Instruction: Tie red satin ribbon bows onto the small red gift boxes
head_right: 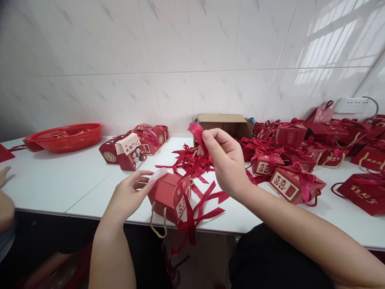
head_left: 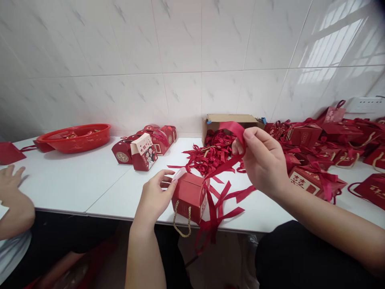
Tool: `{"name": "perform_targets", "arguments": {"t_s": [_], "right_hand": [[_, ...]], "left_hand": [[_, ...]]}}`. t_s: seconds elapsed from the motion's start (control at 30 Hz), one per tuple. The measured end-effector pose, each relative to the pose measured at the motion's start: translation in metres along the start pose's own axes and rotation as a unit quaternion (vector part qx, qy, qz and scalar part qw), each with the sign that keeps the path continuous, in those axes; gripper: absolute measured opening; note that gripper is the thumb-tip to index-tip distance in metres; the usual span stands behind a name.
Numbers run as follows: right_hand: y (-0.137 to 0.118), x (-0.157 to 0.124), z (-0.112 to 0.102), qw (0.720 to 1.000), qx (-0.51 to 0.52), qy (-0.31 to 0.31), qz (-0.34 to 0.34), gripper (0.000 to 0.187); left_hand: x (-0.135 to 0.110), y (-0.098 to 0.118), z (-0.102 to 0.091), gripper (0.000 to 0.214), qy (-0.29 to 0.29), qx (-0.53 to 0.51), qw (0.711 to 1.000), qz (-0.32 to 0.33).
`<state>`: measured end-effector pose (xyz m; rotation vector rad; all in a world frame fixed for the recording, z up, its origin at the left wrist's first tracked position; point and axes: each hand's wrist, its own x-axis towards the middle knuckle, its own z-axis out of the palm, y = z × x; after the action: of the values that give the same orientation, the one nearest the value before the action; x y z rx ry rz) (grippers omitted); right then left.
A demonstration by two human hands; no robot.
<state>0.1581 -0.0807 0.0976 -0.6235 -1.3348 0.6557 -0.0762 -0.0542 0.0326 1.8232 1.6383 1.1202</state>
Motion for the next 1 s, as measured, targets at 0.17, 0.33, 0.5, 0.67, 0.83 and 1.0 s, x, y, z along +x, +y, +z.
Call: {"name": "perform_targets", "arguments": {"t_s": [0.17, 0.33, 0.5, 0.67, 0.83, 1.0], "right_hand": [[0.016, -0.002, 0.02, 0.974, -0.095, -0.17, 0.119, 0.025], [0.057, -0.004, 0.037, 0.948, -0.202, -0.197, 0.147, 0.016], [0.076, -0.006, 0.035, 0.933, -0.233, -0.185, 0.203, 0.016], [0.074, -0.006, 0.034, 0.926, -0.232, -0.18, 0.237, 0.016], [0.07, -0.007, 0.034, 0.924, -0.217, -0.185, 0.253, 0.021], [0.069, -0.009, 0.034, 0.922, -0.214, -0.194, 0.257, 0.021]], "left_hand": [[0.0, 0.002, 0.003, 0.038, -0.013, -0.023, 1.0, 0.013], [0.002, -0.003, 0.009, 0.041, -0.033, -0.067, 0.997, 0.009], [0.008, -0.014, 0.015, 0.037, -0.031, -0.092, 0.995, -0.002], [0.011, -0.019, 0.017, 0.035, -0.019, -0.109, 0.994, -0.02], [0.009, -0.016, 0.016, 0.028, -0.017, -0.096, 0.995, -0.026], [0.008, -0.015, 0.015, 0.024, -0.021, -0.111, 0.993, -0.029]]}}
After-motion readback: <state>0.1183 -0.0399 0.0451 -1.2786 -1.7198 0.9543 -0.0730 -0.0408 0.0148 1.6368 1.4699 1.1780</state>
